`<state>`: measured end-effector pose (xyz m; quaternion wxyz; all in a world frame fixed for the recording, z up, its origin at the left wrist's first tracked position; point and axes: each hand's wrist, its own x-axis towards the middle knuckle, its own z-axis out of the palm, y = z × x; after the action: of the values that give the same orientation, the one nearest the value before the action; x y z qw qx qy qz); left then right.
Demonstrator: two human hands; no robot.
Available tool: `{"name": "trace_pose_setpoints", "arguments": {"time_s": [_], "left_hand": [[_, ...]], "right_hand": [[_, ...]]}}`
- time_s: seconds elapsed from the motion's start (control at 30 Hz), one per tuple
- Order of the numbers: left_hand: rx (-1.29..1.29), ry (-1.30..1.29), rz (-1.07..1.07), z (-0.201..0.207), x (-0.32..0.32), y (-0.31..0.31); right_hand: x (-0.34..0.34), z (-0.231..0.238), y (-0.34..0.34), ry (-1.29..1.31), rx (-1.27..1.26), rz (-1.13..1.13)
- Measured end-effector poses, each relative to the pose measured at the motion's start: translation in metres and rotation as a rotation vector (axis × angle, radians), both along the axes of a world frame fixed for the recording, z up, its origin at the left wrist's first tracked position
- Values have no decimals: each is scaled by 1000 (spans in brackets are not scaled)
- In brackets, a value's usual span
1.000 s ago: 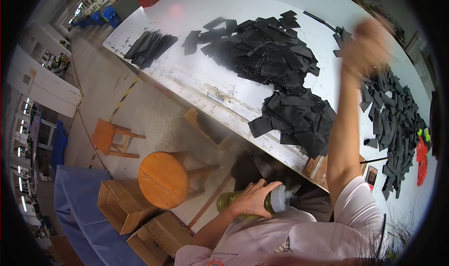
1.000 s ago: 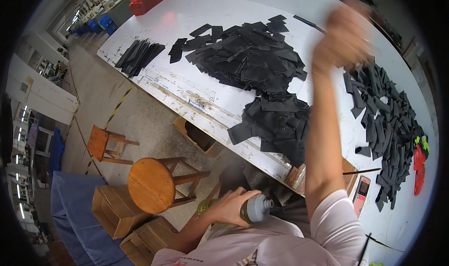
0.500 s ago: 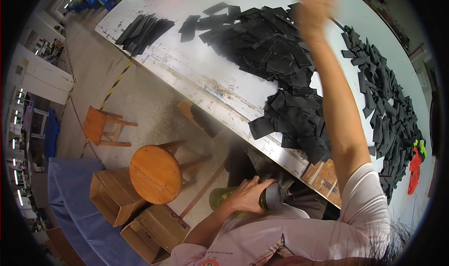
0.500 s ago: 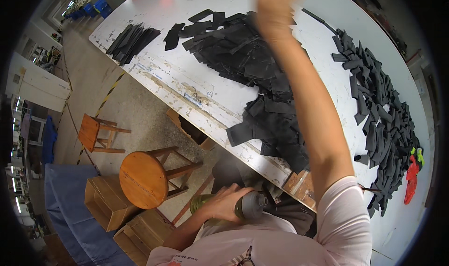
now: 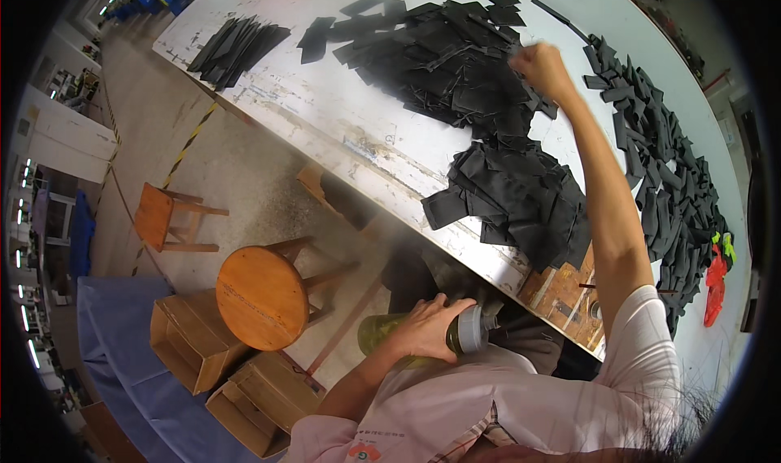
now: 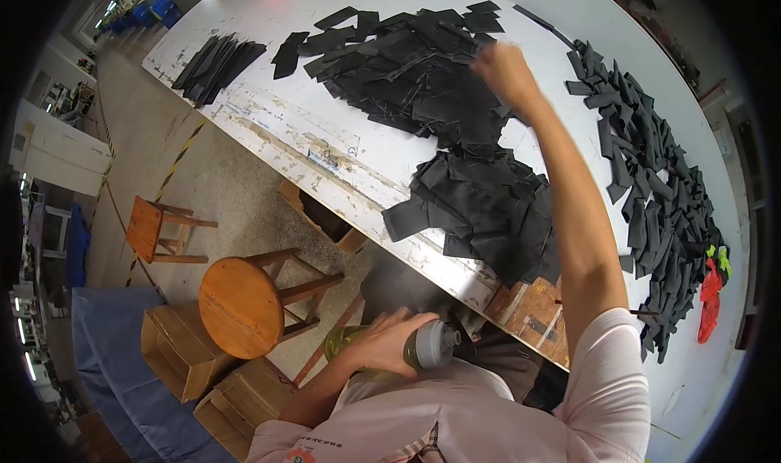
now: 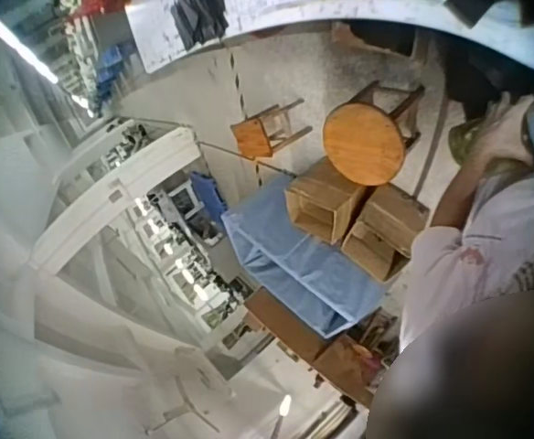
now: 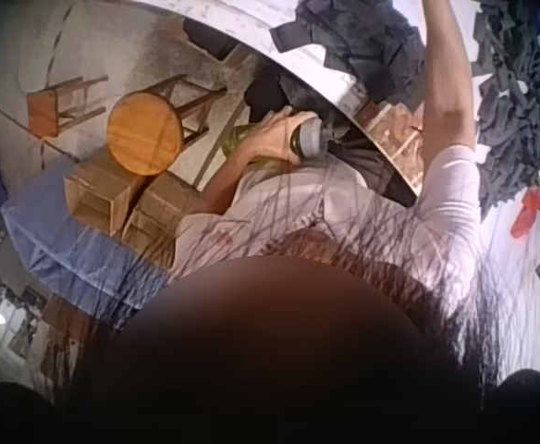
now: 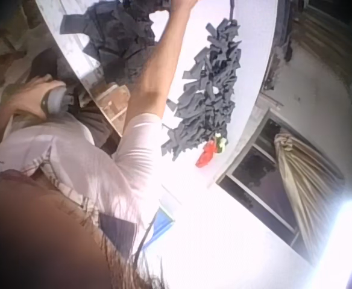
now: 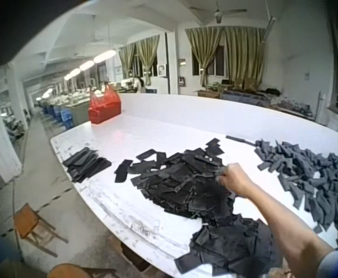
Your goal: Applying liquid adhesive from a plastic bottle to small black foam components and pressing them together for assembly.
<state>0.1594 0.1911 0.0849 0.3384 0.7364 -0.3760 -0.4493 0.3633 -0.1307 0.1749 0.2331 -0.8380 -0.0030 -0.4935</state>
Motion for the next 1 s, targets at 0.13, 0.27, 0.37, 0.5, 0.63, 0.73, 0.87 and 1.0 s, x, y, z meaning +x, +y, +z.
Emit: {"name": "trace_pose_setpoints", "arguments": {"time_s": [0.13,0.27,0.37,0.5,0.63,0.73,0.87,1.0], "left_hand": [[26,-11,41,0,3,13],[-20,-45,-95,9,3,-8],[-56,-51,49,1,1,5],[-18,-23,93,7,0,8],[-25,-34,138,18,7,11],[-60,-29,146,26,6,10],[-109,-12,111,28,-1,0],[62,17,55,29,-8,-4]], "right_hand": [[-10,31,28,-152,296,-143],[28,-17,-128,552,-458,-187],[-2,-4,-52,472,-164,-161],[-79,22,17,-46,525,24],[-176,4,101,280,875,163],[-240,-39,130,518,995,379],[-278,-76,150,591,1891,434],[-294,-110,149,549,2174,388]]}}
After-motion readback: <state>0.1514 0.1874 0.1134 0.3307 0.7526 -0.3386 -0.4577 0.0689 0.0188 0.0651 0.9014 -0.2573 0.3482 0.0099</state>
